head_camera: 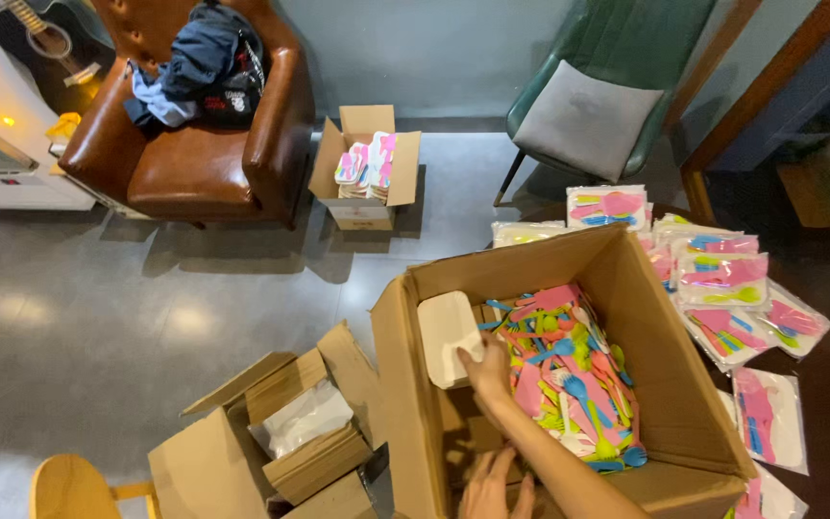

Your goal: The person places colored plastic cutlery into small bags and then puts the bagged cutlery into cardboard boxes.

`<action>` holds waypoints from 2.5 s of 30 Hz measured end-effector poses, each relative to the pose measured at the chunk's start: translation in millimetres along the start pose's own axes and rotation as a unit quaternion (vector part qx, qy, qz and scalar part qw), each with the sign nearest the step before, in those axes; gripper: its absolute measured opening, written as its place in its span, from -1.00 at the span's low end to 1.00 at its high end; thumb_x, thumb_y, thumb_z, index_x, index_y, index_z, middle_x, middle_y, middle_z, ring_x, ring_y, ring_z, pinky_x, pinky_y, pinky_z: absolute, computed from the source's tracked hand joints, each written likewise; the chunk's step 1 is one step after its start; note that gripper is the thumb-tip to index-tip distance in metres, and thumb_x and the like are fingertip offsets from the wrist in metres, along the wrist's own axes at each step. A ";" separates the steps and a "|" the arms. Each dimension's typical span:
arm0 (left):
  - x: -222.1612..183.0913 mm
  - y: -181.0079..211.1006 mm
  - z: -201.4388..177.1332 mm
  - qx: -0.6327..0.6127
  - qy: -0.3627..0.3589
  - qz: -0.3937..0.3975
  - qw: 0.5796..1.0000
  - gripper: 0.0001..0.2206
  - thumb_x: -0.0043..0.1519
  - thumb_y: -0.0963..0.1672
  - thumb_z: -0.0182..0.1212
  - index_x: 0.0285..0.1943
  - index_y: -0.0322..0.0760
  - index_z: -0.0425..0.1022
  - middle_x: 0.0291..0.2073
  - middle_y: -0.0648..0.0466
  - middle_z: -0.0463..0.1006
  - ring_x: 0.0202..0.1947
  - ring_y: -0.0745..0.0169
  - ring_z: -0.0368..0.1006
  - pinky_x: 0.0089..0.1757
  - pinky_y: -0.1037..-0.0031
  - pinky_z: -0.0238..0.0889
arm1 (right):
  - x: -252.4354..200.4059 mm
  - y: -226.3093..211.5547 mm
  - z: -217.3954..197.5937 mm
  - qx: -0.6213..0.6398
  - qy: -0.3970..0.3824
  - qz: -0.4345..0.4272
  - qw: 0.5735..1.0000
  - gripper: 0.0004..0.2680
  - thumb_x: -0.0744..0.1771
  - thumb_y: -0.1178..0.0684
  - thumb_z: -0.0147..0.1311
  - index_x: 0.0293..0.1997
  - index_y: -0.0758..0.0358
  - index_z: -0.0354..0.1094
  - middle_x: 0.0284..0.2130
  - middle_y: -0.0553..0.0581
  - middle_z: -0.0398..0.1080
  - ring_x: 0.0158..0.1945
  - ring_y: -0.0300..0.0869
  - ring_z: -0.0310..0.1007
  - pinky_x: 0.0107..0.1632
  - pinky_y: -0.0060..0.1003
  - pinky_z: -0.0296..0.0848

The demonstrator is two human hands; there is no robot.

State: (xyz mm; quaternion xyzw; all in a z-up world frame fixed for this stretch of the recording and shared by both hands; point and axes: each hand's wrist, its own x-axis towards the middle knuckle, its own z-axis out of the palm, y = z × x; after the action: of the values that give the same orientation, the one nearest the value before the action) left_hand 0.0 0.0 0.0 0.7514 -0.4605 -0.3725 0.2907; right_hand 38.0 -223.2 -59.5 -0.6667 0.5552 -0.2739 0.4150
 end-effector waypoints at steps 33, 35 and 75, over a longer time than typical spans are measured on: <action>134.8 8.3 -27.1 -0.595 0.254 -0.445 0.619 -0.61 0.24 -0.02 0.35 0.18 -0.30 0.60 -0.19 -0.21 0.59 -0.25 -0.07 0.64 -0.32 0.22 0.55 | 22.1 11.2 -10.4 -0.009 -0.027 0.215 0.976 -0.73 0.30 -0.15 0.50 0.00 -0.01 0.52 -0.19 0.04 0.61 -0.10 -0.02 0.62 -0.08 0.06 0.48; 136.3 38.5 -48.8 -0.608 0.277 -0.415 0.617 -0.69 0.34 -0.03 0.32 0.18 -0.20 0.51 -0.46 0.07 0.25 -0.43 0.16 0.37 -0.18 0.17 0.55 | 23.4 19.2 -13.0 0.018 -0.020 0.187 0.982 -0.74 0.32 -0.10 0.49 -0.02 0.07 0.48 -0.30 0.06 0.56 -0.21 -0.02 0.60 -0.10 0.03 0.52; 181.6 -8.3 -26.1 -0.508 0.349 -0.440 0.653 0.01 0.23 0.18 0.59 0.65 -0.53 0.16 0.43 -0.47 0.34 0.32 -0.54 0.53 0.18 -0.32 0.50 | 64.9 94.7 -7.0 0.103 -0.209 0.242 0.942 -0.45 0.51 -0.26 -0.04 0.38 0.67 0.44 0.33 0.73 0.45 0.45 0.52 0.41 0.40 0.30 0.46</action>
State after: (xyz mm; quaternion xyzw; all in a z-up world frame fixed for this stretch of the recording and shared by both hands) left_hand 79.8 -159.2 -45.1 0.6755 0.3210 -0.3426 0.5685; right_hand -1.1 -291.4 -143.4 -0.5080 0.5692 -0.0752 0.6421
